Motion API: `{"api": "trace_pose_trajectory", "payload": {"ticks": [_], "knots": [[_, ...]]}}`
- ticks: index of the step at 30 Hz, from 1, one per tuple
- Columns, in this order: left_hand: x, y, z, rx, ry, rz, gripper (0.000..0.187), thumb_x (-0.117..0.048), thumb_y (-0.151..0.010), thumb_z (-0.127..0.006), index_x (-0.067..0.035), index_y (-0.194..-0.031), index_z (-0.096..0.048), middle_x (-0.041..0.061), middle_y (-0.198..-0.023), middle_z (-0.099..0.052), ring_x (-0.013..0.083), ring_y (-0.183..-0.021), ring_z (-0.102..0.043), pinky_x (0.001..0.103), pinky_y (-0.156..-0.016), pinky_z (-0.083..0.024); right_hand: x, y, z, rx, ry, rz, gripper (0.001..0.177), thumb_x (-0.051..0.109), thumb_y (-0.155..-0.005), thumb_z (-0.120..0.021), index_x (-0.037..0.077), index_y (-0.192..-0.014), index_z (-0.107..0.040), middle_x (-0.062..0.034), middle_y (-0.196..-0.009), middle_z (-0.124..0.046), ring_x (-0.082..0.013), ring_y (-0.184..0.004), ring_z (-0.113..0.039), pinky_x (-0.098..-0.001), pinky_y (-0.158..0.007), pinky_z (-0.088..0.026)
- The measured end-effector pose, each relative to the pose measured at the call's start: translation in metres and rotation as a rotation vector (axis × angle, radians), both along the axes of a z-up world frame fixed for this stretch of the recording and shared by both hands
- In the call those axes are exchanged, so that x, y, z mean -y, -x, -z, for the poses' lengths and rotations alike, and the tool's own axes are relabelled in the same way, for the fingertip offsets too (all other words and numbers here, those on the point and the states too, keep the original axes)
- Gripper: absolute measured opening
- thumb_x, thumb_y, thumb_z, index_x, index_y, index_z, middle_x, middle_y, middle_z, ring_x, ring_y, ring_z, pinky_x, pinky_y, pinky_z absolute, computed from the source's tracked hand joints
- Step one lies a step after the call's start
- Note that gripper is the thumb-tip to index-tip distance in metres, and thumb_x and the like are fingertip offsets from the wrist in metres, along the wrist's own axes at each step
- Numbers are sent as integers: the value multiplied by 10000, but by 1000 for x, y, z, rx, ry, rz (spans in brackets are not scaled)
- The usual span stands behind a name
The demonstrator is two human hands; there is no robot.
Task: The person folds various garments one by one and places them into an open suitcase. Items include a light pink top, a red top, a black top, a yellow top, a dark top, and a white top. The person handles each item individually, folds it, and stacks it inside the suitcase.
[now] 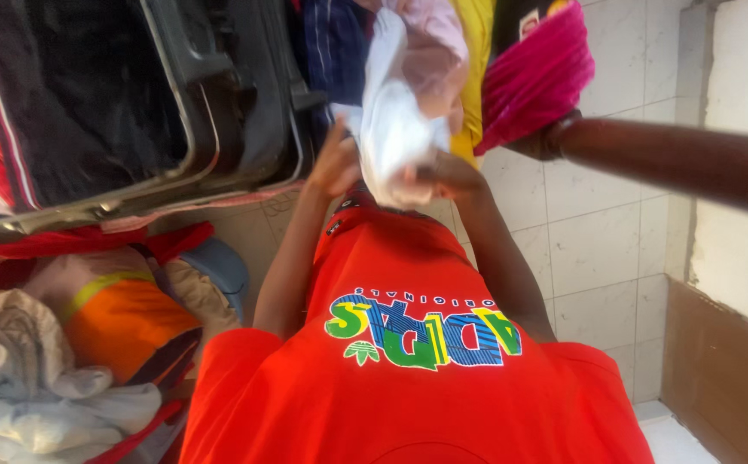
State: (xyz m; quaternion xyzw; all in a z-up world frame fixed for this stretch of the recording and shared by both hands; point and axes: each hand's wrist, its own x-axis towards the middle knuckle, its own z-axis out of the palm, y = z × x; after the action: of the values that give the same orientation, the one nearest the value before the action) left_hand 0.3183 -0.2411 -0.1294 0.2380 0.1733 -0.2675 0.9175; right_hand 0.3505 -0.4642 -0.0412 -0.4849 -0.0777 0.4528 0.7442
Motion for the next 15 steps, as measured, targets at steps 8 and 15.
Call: {"api": "trace_pose_trajectory", "payload": {"ticks": [8,15], "knots": [[68,25,-31,420,-583,220,530,-297,-948,-739,6,-1350,-575,170,-1225,-699,254,-1089,-693,368,-961,-573,91,92,-11,520,767,-384,771,530,-680,-872,-3,-1200,-671,-137,-1120,-722,-245,-1013,-695,-366,-884,-565],[78,119,-66,1341,-1181,375,427,-343,-883,-906,-106,-1095,-620,106,-1095,-718,241,-1094,-664,371,-992,-513,113,121,8,136,-47,565,821,494,-909,-771,30,-1516,-469,-107,-1471,-580,-189,-1331,-585,-350,-1105,-488]]}}
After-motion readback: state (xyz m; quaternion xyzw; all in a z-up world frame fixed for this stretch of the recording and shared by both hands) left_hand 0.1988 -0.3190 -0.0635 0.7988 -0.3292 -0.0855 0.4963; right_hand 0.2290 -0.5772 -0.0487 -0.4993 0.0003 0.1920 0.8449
